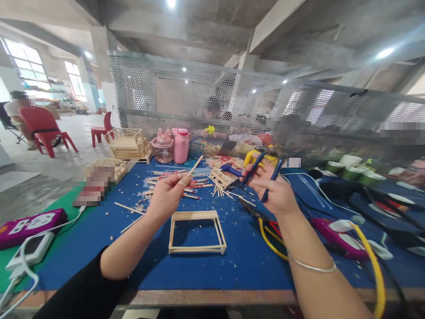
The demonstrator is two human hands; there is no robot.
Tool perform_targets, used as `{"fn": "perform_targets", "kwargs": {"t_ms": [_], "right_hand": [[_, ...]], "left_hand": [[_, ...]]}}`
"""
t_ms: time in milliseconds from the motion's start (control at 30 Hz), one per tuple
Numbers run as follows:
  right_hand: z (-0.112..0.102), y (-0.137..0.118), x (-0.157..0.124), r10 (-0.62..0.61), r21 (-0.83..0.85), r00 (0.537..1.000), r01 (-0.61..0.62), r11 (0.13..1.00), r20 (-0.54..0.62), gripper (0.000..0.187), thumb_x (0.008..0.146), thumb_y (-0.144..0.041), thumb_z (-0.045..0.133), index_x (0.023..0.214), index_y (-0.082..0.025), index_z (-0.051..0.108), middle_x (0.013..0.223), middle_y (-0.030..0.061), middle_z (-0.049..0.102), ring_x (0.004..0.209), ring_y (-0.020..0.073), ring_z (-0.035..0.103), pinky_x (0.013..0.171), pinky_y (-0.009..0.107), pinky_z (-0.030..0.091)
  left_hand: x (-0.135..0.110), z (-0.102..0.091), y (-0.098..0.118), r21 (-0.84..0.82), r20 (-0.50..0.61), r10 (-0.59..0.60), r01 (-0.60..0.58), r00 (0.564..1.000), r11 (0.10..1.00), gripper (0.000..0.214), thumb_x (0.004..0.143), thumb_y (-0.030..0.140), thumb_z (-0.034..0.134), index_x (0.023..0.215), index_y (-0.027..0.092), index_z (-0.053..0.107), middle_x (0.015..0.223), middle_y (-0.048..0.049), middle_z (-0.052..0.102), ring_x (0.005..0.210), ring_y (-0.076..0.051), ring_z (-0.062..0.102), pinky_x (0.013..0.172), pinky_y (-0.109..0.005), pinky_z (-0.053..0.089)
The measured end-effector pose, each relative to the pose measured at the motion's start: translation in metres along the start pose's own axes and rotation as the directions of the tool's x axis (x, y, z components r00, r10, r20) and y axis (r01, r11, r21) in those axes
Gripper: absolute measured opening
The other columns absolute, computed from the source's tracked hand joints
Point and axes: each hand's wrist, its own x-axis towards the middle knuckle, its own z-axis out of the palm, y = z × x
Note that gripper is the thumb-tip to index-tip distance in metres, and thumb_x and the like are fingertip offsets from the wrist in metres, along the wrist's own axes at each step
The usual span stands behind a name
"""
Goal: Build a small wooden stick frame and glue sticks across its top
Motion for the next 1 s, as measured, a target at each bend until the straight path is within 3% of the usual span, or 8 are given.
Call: {"fn": "perform_targets", "kwargs": {"t_ms": [100,167,267,333,667,1000], "right_hand": [[0.003,0.019,-0.007,0.084,-0.341,0.993,-0.050,0.939,0.084,0.054,0.060,-0.012,0.056,0.113,-0.021,0.057,0.107,0.0088,0.064,0.100,0.0270,0.061,0.095,0.051,0.045],[0.016,0.024,-0.015,0.087,-0.496,0.971,0.036,0.867,0.223,0.062,0.059,-0.007,0.052,0.120,-0.020,0.056,0.123,0.0102,0.061,0.114,0.0289,0.055,0.102,0.052,0.039],[0.037,0.019,-0.026,0.036,-0.510,0.911,0.196,0.837,0.410,0.069,0.062,-0.003,0.046,0.128,-0.022,0.052,0.134,0.0074,0.056,0.124,0.0255,0.050,0.105,0.047,0.038],[0.045,0.013,-0.029,0.010,-0.479,0.886,0.241,0.844,0.463,0.069,0.063,-0.001,0.044,0.129,-0.021,0.051,0.132,0.0068,0.057,0.123,0.0238,0.052,0.104,0.045,0.041],[0.048,0.011,-0.031,-0.033,-0.430,0.870,0.276,0.859,0.491,0.066,0.069,-0.003,0.048,0.132,-0.021,0.048,0.136,0.0067,0.054,0.127,0.0235,0.048,0.108,0.045,0.036],[0.051,0.013,-0.032,0.034,-0.481,0.877,0.229,0.846,0.479,0.064,0.072,-0.009,0.054,0.134,-0.019,0.047,0.137,0.0074,0.053,0.127,0.0260,0.046,0.108,0.044,0.035]], "left_hand": [[0.000,0.005,-0.007,0.054,0.002,-0.034,0.034,0.999,0.998,0.035,0.079,0.047,0.057,0.081,0.015,0.071,0.073,-0.0021,0.070,0.050,-0.009,0.045,0.047,-0.023,0.031],[-0.002,0.010,-0.010,0.061,-0.005,-0.064,0.065,0.998,0.996,0.034,0.080,0.047,0.056,0.081,0.015,0.070,0.066,-0.0008,0.067,0.050,-0.009,0.047,0.047,-0.023,0.031],[-0.004,0.013,-0.010,0.066,0.012,-0.079,0.078,0.997,0.995,0.034,0.081,0.046,0.055,0.074,0.016,0.068,0.049,0.0026,0.057,0.048,-0.010,0.047,0.047,-0.023,0.032],[-0.005,0.015,-0.010,0.066,0.035,-0.063,0.061,0.997,0.996,0.034,0.081,0.047,0.054,0.070,0.017,0.066,0.044,0.0036,0.053,0.047,-0.010,0.047,0.048,-0.023,0.033],[-0.008,0.016,-0.008,-0.049,0.035,-0.058,0.060,0.998,0.997,0.028,0.081,0.044,0.057,0.082,0.016,0.059,0.059,0.0017,0.064,0.050,-0.009,0.053,0.055,-0.022,0.041],[-0.009,0.017,-0.013,0.065,0.032,0.083,-0.084,0.996,0.994,0.017,0.083,0.032,0.054,0.075,0.017,0.057,0.065,-0.0010,0.067,0.065,-0.014,0.063,0.067,-0.025,0.047]]}}
